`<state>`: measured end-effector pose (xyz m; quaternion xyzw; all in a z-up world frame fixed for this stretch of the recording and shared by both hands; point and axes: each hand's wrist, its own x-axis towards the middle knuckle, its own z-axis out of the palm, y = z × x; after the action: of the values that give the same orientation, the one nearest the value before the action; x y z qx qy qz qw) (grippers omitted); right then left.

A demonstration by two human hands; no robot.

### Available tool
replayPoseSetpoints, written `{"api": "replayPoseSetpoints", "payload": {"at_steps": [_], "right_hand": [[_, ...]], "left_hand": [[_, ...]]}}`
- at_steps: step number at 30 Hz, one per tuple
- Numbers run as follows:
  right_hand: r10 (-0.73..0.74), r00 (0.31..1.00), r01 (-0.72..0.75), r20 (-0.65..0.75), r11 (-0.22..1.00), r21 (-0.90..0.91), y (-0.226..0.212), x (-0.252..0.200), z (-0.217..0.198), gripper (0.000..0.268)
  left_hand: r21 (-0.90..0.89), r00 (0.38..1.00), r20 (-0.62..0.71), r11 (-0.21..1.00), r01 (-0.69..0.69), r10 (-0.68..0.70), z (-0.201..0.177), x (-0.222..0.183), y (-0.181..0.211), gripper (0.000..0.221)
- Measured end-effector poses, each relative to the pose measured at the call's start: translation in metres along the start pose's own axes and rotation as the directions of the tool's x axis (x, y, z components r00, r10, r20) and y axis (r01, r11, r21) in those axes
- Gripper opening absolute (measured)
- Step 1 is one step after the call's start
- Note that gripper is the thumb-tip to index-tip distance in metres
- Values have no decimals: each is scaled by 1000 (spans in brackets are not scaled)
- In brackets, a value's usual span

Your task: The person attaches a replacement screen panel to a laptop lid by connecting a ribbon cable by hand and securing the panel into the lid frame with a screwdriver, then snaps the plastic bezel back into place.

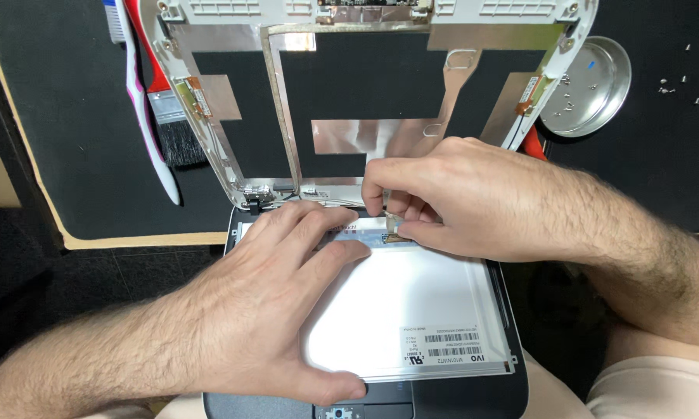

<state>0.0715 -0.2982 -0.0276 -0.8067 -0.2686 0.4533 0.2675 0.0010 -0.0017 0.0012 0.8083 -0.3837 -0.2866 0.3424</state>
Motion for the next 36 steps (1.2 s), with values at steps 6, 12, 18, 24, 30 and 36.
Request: {"api": "replayPoseSetpoints", "payload": {"at_steps": [6,12,18,24,30,36], "right_hand": [[-39,999,39,-11,999,-1,0,4,0,28],[6,999,-4,43,998,-62,-7,3,-2,29],[-24,997,30,72,997,-78,-11,4,-3,19],[-89,993,92,73,995,-46,-12,4,-6,20],[-93,991,96,99,995,-21,-8,5,-8,19],[64,994,-61,88,998,-32,-8,-2,-7,27]], "left_hand": [[0,1000,-5,1000,-5,5,1,0,0,128],[12,999,-38,1000,-25,25,-1,1,2,126],[18,999,-46,1000,-17,18,0,0,1,125],[14,999,-44,1000,-19,20,0,1,1,125],[22,998,-46,999,-29,30,0,2,0,129],[15,999,-27,999,-31,32,0,0,0,127]]}}
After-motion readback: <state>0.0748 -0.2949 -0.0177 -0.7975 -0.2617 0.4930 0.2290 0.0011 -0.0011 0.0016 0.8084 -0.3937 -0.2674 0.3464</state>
